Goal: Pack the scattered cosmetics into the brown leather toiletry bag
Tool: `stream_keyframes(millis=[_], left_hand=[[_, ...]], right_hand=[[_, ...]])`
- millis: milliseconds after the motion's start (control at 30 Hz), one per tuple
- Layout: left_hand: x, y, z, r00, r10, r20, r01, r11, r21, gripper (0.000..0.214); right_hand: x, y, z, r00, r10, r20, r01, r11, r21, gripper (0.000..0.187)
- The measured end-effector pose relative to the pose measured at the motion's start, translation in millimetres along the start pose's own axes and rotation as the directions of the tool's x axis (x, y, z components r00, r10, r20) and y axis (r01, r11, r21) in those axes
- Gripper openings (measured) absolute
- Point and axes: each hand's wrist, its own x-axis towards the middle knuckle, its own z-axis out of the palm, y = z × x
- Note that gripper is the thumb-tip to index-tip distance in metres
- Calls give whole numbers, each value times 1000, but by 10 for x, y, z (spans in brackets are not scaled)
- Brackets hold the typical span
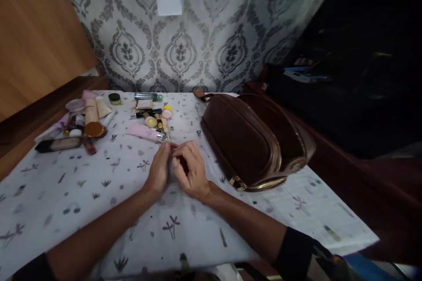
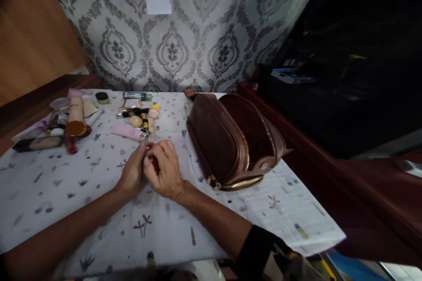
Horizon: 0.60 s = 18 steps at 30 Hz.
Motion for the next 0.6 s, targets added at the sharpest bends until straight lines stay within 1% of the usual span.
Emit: stream_keyframes(millis=[67, 167, 267, 333, 433, 500, 600], left_hand=[[-5, 20, 3, 999, 44, -1, -44, 999, 30, 48], [-4, 41, 6, 994, 96, -50, -94, 994, 50, 48], [18, 44, -15, 989, 103, -104, -97, 993, 63, 50], [42, 48, -42, 989, 59, -137, -53, 998, 45, 52], [77, 69, -75, 985, -55, -161, 53, 998, -12, 54], [88, 87, -83, 982, -112, -150, 106, 993, -49, 55], [85, 105, -78, 986, -137, -94, 127, 986, -110, 55]], right_hand=[[-4, -1, -3, 999, 37, 11, -37, 999, 36, 7], [-15, 1, -8, 996, 92, 20, -94, 991, 97, 15], [-39, 8, -13, 988, 156, 22, -157, 982, 108, 21], [-58, 13, -19, 979, 196, 54, -199, 978, 63, 22], [-84, 20, -40, 965, 230, 128, -228, 973, -26, 27], [-94, 26, -63, 960, 237, 152, -231, 971, -54, 30], [-97, 48, -106, 954, 258, 154, -255, 966, -39, 31]])
